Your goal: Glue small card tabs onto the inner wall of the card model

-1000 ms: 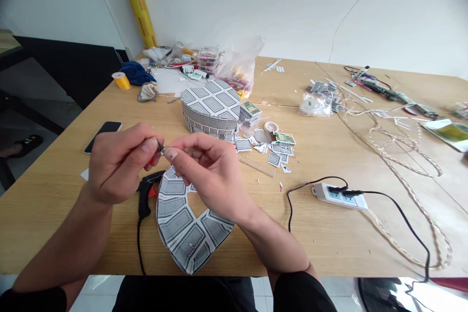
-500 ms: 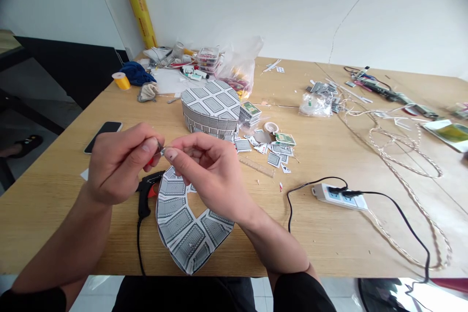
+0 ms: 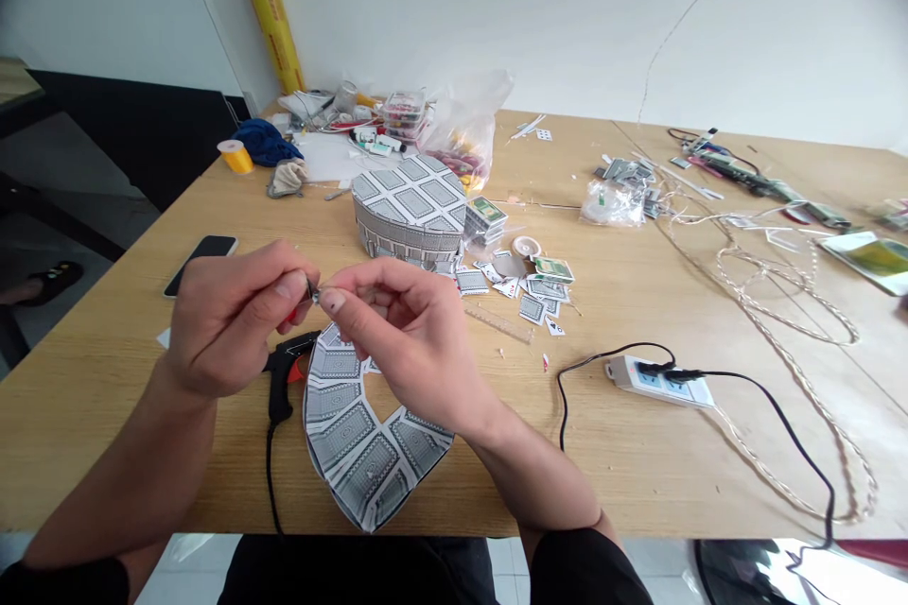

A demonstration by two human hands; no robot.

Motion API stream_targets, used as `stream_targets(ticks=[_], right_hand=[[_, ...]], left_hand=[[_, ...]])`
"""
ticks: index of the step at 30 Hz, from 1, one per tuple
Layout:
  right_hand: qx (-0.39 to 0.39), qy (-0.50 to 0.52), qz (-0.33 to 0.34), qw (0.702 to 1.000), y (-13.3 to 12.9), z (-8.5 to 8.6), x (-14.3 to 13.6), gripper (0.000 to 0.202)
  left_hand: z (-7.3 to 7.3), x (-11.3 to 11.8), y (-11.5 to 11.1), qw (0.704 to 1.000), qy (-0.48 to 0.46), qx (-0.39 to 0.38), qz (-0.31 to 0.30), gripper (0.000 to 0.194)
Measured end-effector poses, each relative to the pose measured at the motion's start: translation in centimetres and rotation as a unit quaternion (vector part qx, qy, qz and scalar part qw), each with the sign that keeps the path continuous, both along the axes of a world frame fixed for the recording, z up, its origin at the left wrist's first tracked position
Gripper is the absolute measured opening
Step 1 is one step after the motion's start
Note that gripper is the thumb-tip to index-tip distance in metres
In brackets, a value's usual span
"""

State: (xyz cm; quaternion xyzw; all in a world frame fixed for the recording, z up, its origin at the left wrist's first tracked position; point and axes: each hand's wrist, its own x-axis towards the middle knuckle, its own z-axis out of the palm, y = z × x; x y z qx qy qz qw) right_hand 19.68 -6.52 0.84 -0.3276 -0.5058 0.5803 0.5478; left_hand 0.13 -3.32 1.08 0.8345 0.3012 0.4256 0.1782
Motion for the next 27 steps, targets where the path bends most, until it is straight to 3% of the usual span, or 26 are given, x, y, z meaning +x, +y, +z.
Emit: stream_targets(ticks=[19,27], right_hand=[[-0.001,0.011,0.002,1.0,0.16,-0.11,0.22,0.014],[-0.038,-0.008,0.03,0.999,0.51,0.41,0.87,0.01]], left_hand=[[-0.25,0.18,-0.1,1.0,-0.015,-0.021,-0.007,0.027],[0.16,-0.11,0.05,0.996,0.006,-0.086,-0.02,0.033]])
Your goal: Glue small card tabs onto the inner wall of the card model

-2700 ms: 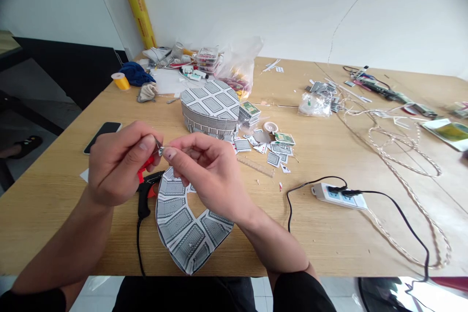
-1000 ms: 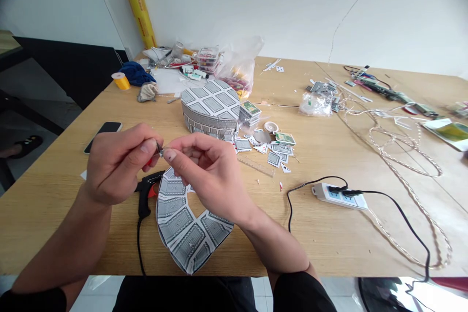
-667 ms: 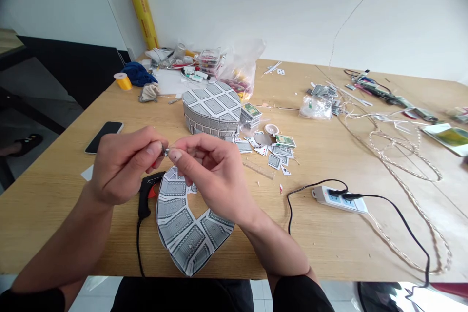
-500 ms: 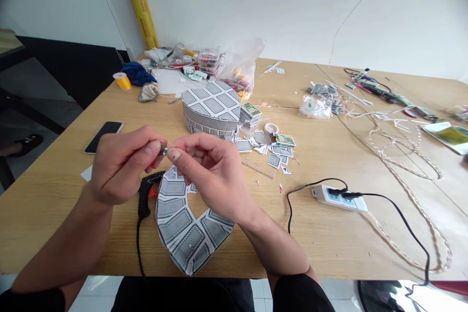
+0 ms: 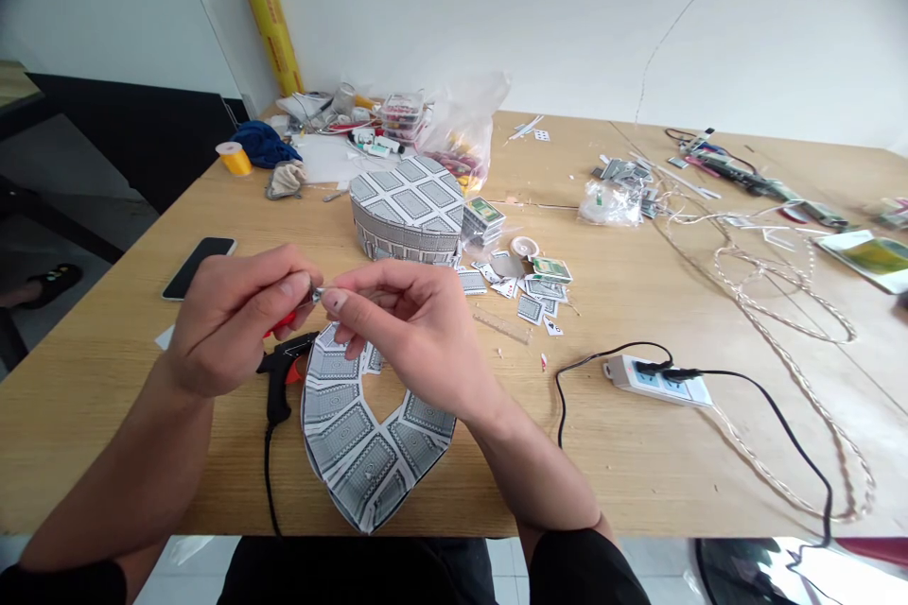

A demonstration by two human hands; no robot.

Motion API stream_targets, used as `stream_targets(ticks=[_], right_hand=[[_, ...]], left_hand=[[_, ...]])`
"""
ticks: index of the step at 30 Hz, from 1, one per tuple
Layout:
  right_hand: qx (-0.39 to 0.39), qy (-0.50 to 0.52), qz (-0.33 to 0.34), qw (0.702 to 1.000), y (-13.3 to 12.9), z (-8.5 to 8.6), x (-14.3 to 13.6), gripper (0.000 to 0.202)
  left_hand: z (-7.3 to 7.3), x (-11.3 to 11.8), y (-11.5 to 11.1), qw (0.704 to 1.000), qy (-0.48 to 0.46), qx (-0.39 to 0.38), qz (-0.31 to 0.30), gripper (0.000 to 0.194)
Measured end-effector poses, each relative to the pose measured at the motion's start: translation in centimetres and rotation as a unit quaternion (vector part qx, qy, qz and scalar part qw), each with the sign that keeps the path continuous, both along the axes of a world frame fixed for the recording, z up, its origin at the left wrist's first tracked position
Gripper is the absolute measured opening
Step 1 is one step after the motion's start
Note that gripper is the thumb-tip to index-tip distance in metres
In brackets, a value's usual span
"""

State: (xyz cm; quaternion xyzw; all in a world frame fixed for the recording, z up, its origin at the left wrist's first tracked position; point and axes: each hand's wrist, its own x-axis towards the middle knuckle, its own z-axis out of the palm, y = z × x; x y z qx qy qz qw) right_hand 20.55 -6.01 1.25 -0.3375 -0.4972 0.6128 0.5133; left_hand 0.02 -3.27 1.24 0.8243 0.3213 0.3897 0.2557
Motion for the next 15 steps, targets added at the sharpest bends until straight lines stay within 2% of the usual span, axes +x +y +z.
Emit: stream_targets(ticks=[7,15], right_hand=[[-0.004,-0.02,0.011,1.0,0.05,0.2,0.45,0.009],[0.016,-0.043,-0.004,0.999,-0.07,0.18,0.14,0.009]], left_hand=[[0.15,0.07,0.1,1.0,0.002,-0.021,-0.011,0.032],[0.07,0.1,0.09,1.0,0.016,0.017,-0.008,0.034]])
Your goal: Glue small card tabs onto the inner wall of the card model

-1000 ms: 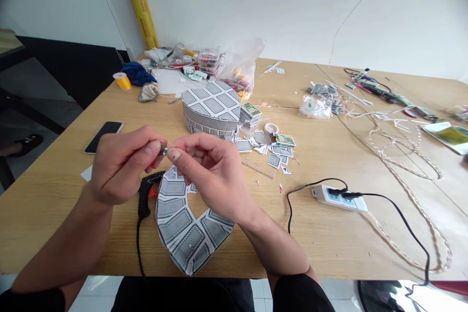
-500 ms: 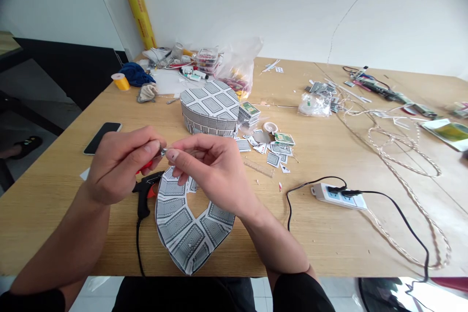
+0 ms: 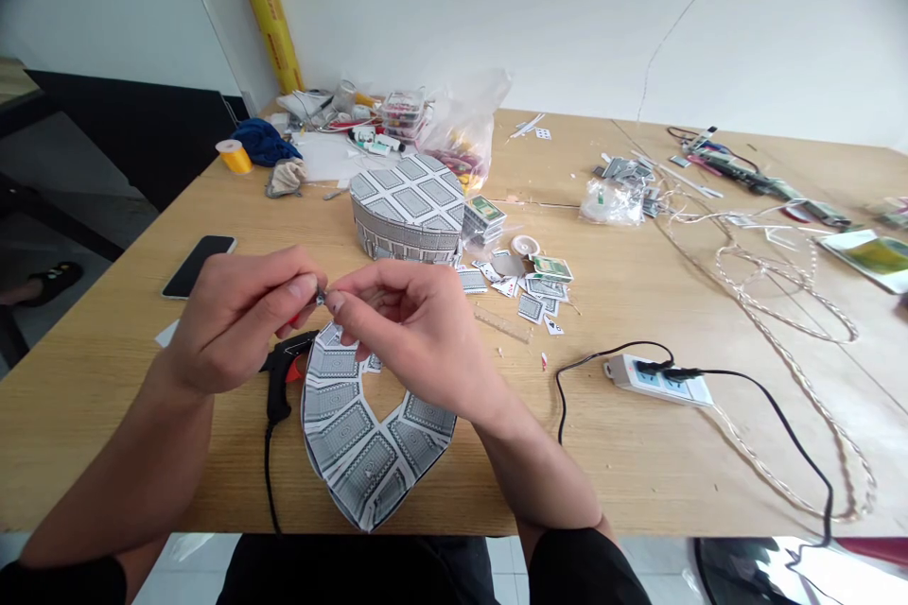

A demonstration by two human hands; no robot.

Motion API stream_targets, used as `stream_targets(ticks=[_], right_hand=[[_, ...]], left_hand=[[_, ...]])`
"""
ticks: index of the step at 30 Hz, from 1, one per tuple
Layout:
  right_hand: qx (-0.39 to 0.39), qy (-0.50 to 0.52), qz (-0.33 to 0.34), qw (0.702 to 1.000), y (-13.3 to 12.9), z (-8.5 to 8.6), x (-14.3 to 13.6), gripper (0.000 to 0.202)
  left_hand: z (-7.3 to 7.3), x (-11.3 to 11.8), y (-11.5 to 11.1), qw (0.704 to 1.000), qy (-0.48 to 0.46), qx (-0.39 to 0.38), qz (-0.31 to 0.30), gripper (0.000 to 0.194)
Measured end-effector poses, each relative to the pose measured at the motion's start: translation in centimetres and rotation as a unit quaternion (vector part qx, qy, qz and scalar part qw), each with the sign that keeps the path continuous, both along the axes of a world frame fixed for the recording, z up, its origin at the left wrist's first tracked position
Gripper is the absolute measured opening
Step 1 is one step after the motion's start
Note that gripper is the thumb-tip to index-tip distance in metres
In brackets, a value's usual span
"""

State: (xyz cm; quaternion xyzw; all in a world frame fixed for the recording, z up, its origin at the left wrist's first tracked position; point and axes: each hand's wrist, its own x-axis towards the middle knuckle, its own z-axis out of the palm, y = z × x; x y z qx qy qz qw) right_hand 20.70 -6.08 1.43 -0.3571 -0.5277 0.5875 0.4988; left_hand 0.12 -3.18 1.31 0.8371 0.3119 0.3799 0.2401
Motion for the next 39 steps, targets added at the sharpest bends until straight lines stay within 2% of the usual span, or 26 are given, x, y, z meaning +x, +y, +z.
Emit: stream_targets(ticks=[6,10,13,19,33,39], right_hand=[[0.01,0.03,-0.001,1.0,-0.11,-0.5,-0.28,0.009],[0.033,0.029,-0.028,0.999,0.03,-0.65,-0.01,0.008],[0.036,0.027,-0.034,0.998,0.02,-0.62,0.13,0.009],[0.01,0.02,-0.009,1.0,-0.11,-0.34,-0.19,0.009],[-0.006,0.041,-0.018,0.999,-0.25,-0.39,-0.67,0.013],[0.004,0.051,-0.01,0.999,-0.23,-0.76,-0.71,0.011]], left_hand=[[0.08,-0.07,0.14,0.998,0.01,0.058,0.0,0.031],[-0.04,-0.07,0.1,0.996,0.031,0.085,-0.014,0.028],[-0.17,-0.02,0.03,0.996,0.027,0.089,-0.01,0.029],[-0.34,-0.07,0.04,0.996,-0.01,0.081,0.039,0.027],[-0.07,0.45,-0.18,0.99,0.014,0.127,0.057,0.027],[0.05,0.33,-0.23,0.989,0.014,0.137,0.046,0.029]])
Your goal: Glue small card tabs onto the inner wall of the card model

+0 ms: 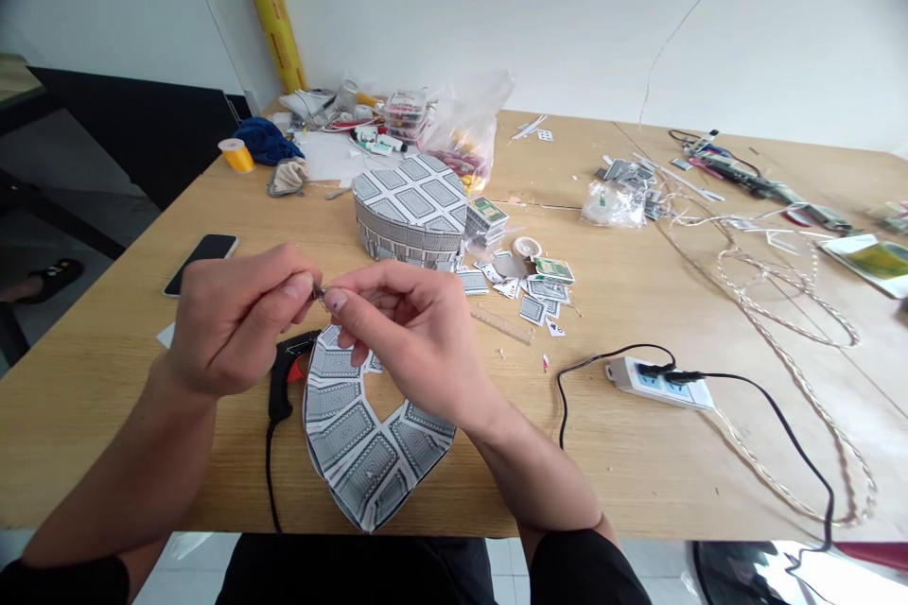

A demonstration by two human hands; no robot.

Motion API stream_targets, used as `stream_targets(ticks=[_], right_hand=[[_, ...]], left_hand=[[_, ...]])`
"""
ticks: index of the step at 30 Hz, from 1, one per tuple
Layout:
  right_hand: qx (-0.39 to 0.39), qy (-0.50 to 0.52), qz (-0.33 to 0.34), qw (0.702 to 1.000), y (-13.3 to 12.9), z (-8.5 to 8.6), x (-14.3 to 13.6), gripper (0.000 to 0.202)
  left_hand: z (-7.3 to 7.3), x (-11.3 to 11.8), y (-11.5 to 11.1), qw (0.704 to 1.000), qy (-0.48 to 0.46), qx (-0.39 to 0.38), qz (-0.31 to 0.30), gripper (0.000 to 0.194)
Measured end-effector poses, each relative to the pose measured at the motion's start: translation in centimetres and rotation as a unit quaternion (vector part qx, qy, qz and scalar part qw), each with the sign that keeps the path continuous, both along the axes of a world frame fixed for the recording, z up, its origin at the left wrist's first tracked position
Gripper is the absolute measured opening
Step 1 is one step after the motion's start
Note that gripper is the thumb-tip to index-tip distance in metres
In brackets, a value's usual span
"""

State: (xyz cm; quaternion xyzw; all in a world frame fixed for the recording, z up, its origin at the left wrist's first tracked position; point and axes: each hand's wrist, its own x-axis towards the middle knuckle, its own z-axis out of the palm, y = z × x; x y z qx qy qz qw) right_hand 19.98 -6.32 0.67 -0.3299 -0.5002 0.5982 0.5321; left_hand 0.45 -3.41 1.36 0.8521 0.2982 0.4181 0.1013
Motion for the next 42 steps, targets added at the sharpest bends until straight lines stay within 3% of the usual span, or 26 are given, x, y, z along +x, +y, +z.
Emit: stream_targets(ticks=[6,10,13,16,18,20,22,23,27,31,35,42], right_hand=[[0.055,-0.014,-0.055,0.997,0.6,-0.6,1.0,0.007],[0.081,-0.068,-0.097,0.99,0.8,0.4,2.5,0.011],[0.107,-0.097,-0.139,0.98,1.2,1.2,4.1,0.011],[0.091,-0.092,-0.183,0.974,2.4,0.7,5.9,0.011],[0.054,-0.126,-0.204,0.969,3.4,-0.8,7.2,0.013],[0.011,-0.271,-0.217,0.938,4.3,-3.1,8.4,0.018],[-0.014,-0.335,-0.213,0.918,4.9,-5.7,9.5,0.022],[-0.025,-0.361,-0.216,0.907,5.0,-7.0,10.1,0.025],[-0.052,-0.425,-0.265,0.864,4.8,-11.7,12.1,0.021],[-0.057,-0.434,-0.289,0.852,4.3,-15.5,13.7,0.022],[-0.033,-0.424,-0.365,0.829,3.7,-18.7,14.7,0.042],[-0.007,-0.44,-0.429,0.789,4.0,-21.1,15.3,0.031]], left_hand=[[-0.2,0.2,-0.1,0.999,0.034,-0.012,-0.026,0.027],[-0.5,-0.3,-0.1,0.999,-0.019,-0.05,-0.003,0.027],[-0.6,-0.8,0.3,0.99,-0.074,-0.114,0.019,0.029],[-1.2,-1.3,1.6,0.956,-0.149,-0.253,0.008,0.03],[-2.4,-2.0,3.0,0.901,-0.211,-0.379,-0.003,0.027],[-4.1,-3.3,4.5,0.837,-0.28,-0.471,-0.008,0.016],[-6.1,-4.8,5.6,0.758,-0.357,-0.546,-0.012,0.014],[-7.2,-5.7,5.9,0.743,-0.379,-0.551,-0.009,0.016],[-11.0,-8.3,5.9,0.715,-0.438,-0.545,0.006,0.024],[-13.4,-9.5,5.0,0.695,-0.454,-0.558,0.015,0.026],[-14.6,-10.0,4.8,0.688,-0.439,-0.577,0.007,0.03],[-15.1,-10.3,5.2,0.676,-0.459,-0.577,0.0,0.027]])
